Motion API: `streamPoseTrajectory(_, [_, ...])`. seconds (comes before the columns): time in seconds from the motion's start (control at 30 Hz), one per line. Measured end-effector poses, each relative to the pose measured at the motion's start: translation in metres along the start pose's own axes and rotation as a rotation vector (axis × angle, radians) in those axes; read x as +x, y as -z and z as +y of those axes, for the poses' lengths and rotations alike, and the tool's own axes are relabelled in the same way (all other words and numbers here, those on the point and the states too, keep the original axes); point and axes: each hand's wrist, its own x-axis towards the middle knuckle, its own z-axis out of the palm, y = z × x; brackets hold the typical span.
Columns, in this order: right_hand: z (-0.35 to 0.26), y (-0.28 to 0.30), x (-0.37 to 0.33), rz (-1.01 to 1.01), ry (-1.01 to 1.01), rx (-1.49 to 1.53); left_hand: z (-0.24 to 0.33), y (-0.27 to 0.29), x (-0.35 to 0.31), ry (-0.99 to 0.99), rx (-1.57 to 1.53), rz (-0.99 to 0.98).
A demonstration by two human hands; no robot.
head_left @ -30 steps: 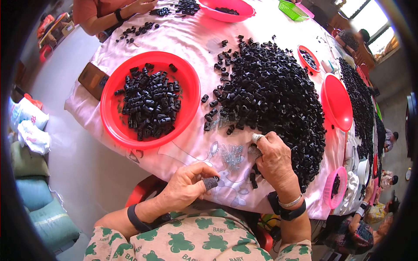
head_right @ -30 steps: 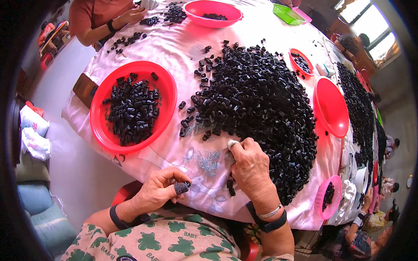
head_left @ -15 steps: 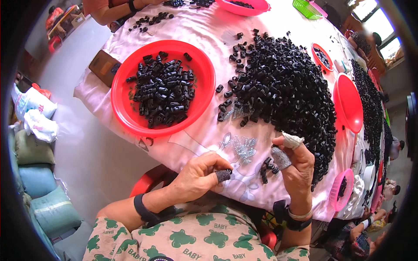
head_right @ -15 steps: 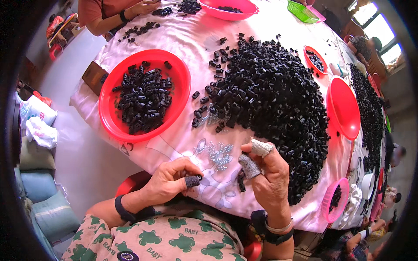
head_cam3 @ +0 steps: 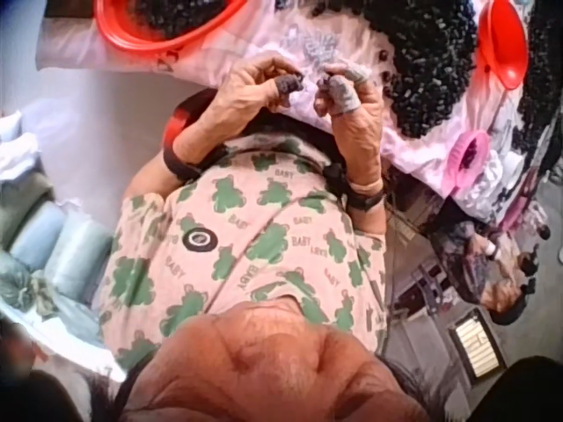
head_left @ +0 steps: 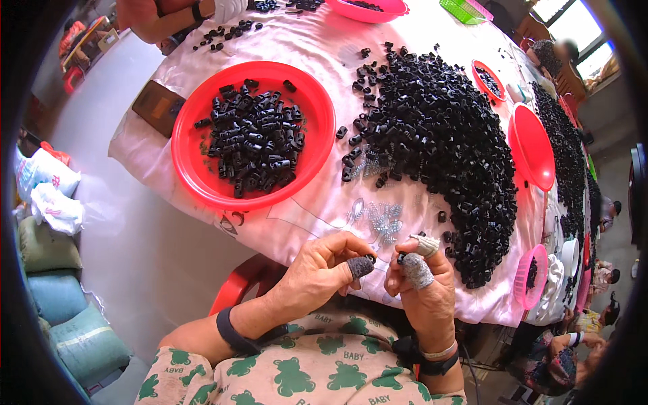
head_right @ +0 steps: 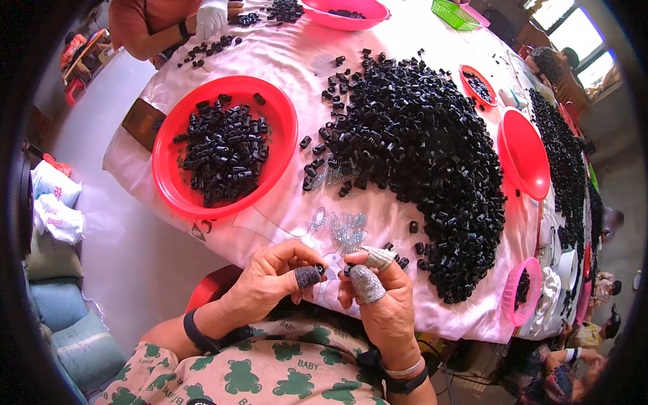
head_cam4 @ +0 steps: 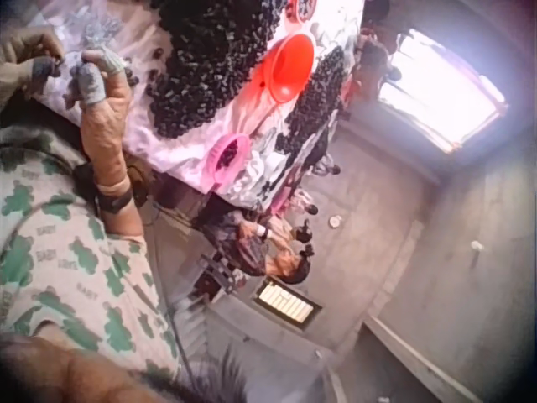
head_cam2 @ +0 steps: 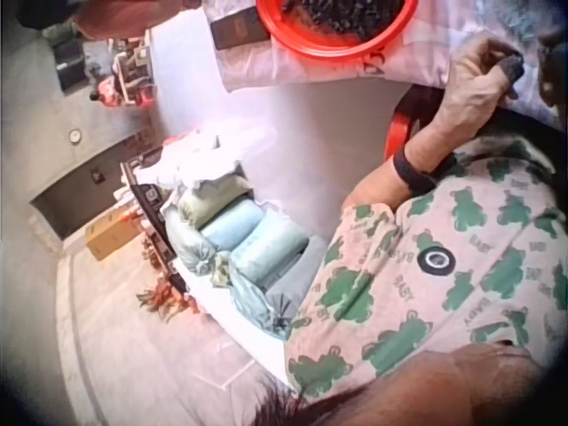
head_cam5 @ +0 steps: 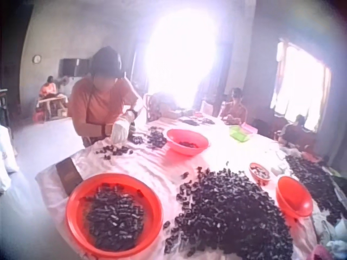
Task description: Assembling small black plastic components by hand at a production table.
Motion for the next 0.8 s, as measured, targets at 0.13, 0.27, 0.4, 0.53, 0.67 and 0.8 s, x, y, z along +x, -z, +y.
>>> streamPoseTrajectory(0.13, [0.004, -0.009, 0.005, 0.080, -0.028, -0.022, 0.014, 0.006, 0.004, 0.046, -0.058, -0.042])
streamPoseTrajectory(0.27, [0.003, -0.017, 0.011, 0.112, -0.025, -0.030, 0.026, 0.018, 0.007, 0.086, -0.107, -0.057])
streamPoseTrajectory(0.4, [0.006, -0.026, 0.012, 0.174, 0.036, -0.147, 0.025, 0.022, 0.008, 0.112, -0.119, -0.066])
streamPoseTrajectory(0.53, [0.010, -0.030, 0.002, 0.190, 0.055, -0.203, 0.022, 0.024, 0.005, 0.111, -0.102, -0.089])
streamPoseTrajectory(0.67, [0.009, -0.017, -0.009, 0.179, 0.110, -0.191, 0.018, 0.013, 0.005, 0.108, -0.054, -0.098])
streamPoseTrajectory(0.8, [0.012, -0.008, -0.023, 0.194, 0.200, -0.203, 0.017, 0.001, 0.000, 0.104, -0.007, -0.135])
